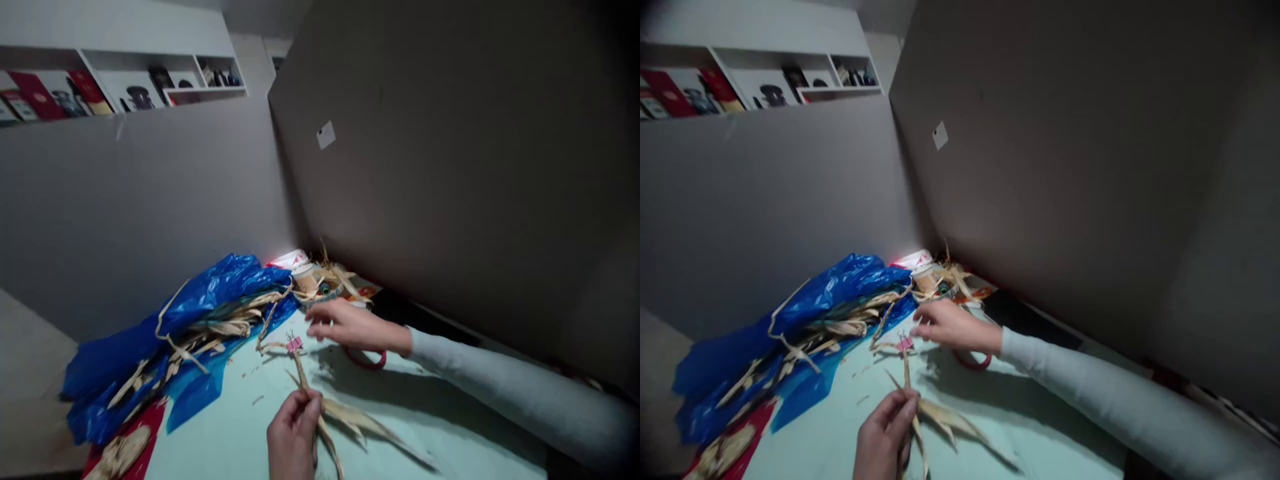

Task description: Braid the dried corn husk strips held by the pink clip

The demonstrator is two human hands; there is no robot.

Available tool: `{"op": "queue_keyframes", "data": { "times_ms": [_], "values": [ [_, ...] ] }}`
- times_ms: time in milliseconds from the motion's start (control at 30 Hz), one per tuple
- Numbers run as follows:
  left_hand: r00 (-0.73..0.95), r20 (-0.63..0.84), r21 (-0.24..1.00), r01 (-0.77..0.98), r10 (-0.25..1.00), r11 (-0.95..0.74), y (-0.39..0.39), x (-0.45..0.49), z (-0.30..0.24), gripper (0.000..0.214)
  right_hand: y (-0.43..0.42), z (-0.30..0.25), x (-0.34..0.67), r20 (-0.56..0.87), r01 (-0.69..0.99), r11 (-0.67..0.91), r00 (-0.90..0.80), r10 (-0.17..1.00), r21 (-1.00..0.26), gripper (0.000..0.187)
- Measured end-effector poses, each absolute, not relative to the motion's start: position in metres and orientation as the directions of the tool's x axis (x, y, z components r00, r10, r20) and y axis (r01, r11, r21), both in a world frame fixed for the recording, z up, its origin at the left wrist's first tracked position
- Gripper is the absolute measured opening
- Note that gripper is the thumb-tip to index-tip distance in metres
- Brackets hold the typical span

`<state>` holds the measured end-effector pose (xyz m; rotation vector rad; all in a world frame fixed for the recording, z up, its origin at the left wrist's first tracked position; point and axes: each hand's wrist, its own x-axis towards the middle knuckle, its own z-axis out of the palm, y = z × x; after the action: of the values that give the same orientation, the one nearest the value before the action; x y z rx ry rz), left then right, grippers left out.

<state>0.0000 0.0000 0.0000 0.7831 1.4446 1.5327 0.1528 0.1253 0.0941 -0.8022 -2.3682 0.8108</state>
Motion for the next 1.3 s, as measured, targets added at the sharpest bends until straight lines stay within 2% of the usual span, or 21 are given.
{"op": "queue_keyframes", "data": {
  "times_ms": [33,133,233,333,467,600,700,833,1000,1300],
  "values": [
    [-0.413,-0.119,0.981,-0.188,0.903,0.044,-0.002,0.001,0.004,0.034,0.106,0.088,0.152,0.215,0.332,0.663,-0.769,0.603,-0.671,0.031],
    [-0.32,-0.183,0.959,-0.266,0.929,0.098,-0.006,0.003,0.013,0.029,0.067,0.075,0.155,0.095,0.401,0.627,-0.789,0.606,-0.668,0.032],
    [-0.322,-0.211,0.95,-0.29,0.923,0.116,-0.008,0.005,0.017,0.028,0.06,0.067,0.16,0.041,0.421,0.577,-0.783,0.621,-0.7,0.029],
    [-0.373,-0.198,0.947,-0.311,0.906,0.079,-0.008,0.007,0.017,0.041,0.068,0.062,0.166,0.043,0.381,0.544,-0.79,0.612,-0.747,0.029],
    [-0.401,-0.217,0.947,-0.307,0.89,0.093,-0.009,0.009,0.019,0.06,0.075,0.064,0.171,0.057,0.346,0.505,-0.781,0.623,-0.791,0.018],
    [-0.404,-0.268,0.942,-0.301,0.875,0.15,-0.009,0.008,0.025,0.047,0.076,0.068,0.172,0.049,0.312,0.421,-0.753,0.656,-0.852,0.019],
    [-0.363,-0.307,0.932,-0.304,0.88,0.2,-0.007,0.006,0.028,0.042,0.075,0.063,0.17,0.068,0.328,0.438,-0.732,0.678,-0.837,0.018],
    [-0.339,-0.326,0.925,-0.308,0.883,0.223,-0.005,0.003,0.027,0.043,0.068,0.053,0.165,0.035,0.398,0.458,-0.723,0.69,-0.795,0.012],
    [-0.352,-0.34,0.922,-0.31,0.872,0.234,-0.006,0.003,0.024,0.046,0.064,0.053,0.164,-0.048,0.436,0.454,-0.76,0.648,-0.777,0.012],
    [-0.343,-0.343,0.923,-0.296,0.874,0.245,-0.006,0.002,0.024,0.045,0.065,0.053,0.17,-0.004,0.425,0.511,-0.772,0.636,-0.747,0.012]
  ]
}}
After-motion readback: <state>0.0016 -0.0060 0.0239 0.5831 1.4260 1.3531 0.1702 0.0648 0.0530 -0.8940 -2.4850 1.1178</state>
